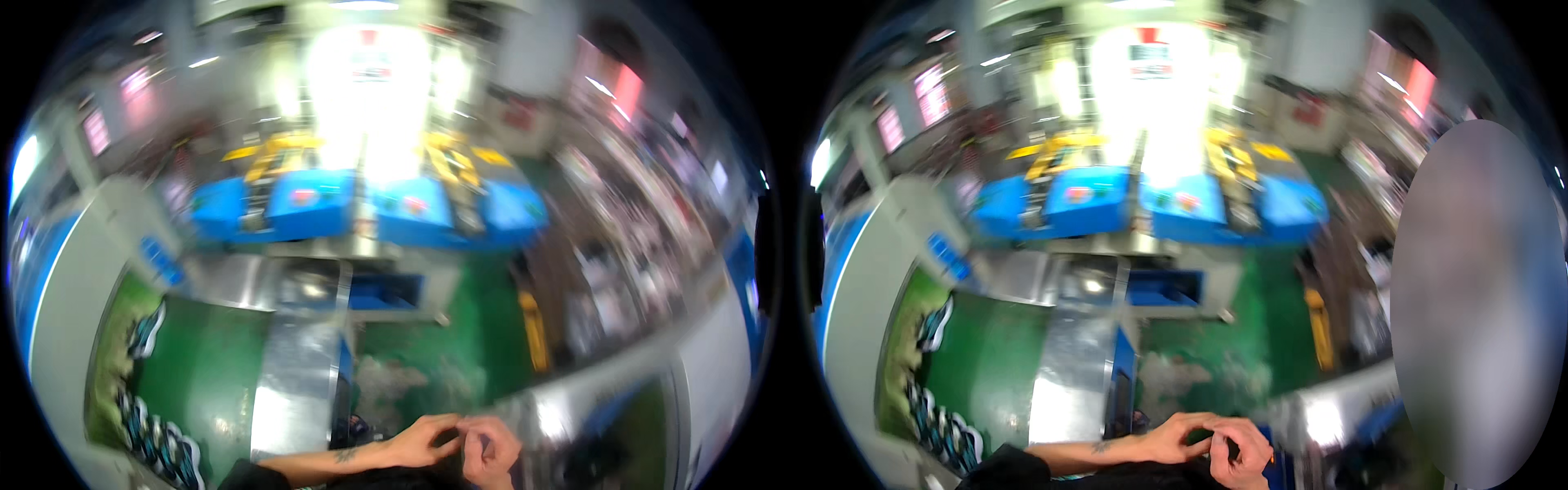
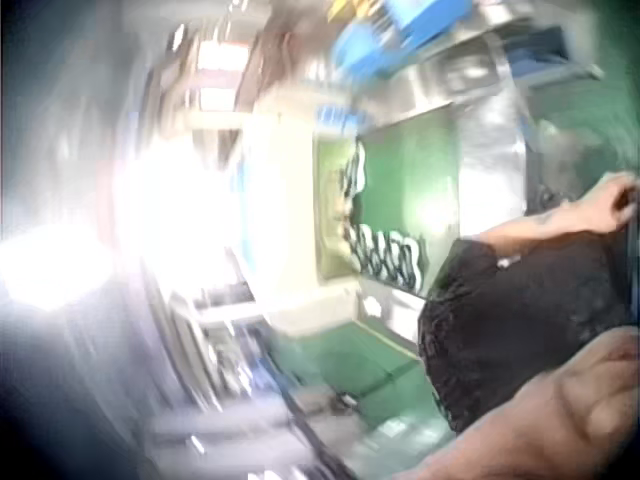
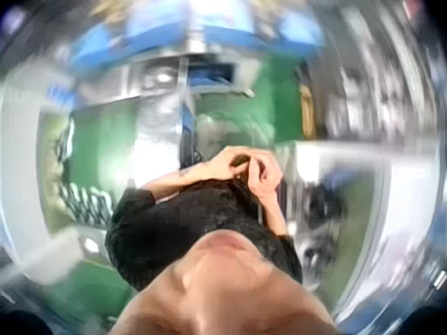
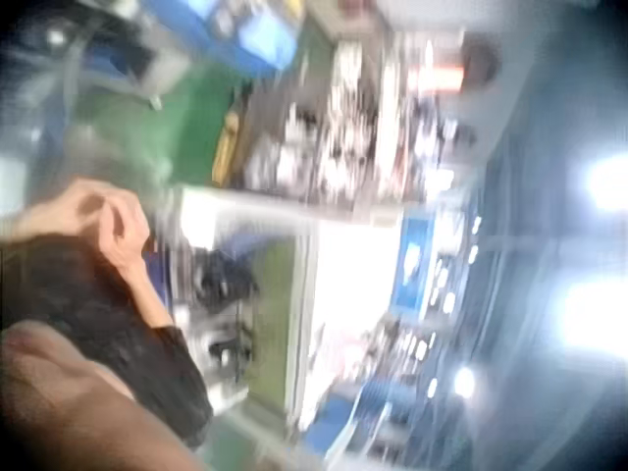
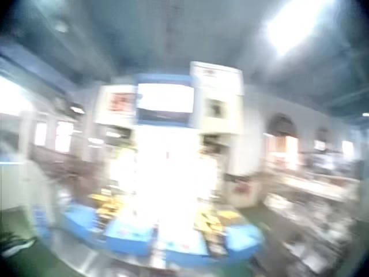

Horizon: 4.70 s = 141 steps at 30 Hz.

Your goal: The person places sneaker uppers into a lasting machine, operates the pneumatic presses by hand, and then removes the processed shoes to place them on a rack.

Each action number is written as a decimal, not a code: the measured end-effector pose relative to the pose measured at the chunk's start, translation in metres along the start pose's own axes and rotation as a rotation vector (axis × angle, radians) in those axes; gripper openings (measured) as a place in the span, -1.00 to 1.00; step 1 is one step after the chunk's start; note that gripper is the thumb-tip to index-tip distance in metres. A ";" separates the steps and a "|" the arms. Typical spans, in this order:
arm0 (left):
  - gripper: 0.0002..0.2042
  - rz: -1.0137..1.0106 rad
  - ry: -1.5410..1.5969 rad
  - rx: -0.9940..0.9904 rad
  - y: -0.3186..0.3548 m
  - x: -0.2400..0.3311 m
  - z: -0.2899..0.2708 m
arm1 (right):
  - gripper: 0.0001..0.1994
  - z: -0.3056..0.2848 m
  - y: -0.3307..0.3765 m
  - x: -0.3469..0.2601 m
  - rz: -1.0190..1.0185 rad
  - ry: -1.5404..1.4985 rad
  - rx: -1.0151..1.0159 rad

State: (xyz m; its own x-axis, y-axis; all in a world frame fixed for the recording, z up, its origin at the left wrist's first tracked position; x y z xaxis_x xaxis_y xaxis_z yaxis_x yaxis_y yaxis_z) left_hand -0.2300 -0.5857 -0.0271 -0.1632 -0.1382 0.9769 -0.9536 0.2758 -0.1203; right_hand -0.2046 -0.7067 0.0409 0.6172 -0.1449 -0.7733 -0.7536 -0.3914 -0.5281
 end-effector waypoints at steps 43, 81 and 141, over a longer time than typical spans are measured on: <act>0.02 0.289 0.115 2.040 0.356 -0.003 -0.145 | -0.28 0.408 0.004 -0.135 -0.081 -0.831 -1.900; -0.28 -0.690 -0.179 0.604 -0.580 -0.089 -0.431 | -0.15 -0.122 -0.380 0.451 1.130 -0.781 0.169; -0.44 -0.560 0.307 2.223 0.075 -0.154 -0.208 | -0.81 0.337 -0.254 0.182 0.032 -0.796 -1.239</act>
State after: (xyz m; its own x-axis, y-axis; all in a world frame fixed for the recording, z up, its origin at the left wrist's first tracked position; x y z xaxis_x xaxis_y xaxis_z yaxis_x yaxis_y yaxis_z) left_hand -0.2241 -0.3462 -0.1496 -0.0526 0.3528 0.9342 0.3865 -0.8554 0.3448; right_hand 0.0227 -0.3271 -0.0835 0.0111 0.1983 -0.9801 0.1594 -0.9680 -0.1941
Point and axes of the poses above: each hand's wrist, its own y-axis away from the middle knuckle, its own z-axis out of the palm, x = y × z, the point moved 5 cm from there along -y, towards the middle knuckle, and after that the axes turned 1 degree about -x, right-handed, at the moved point
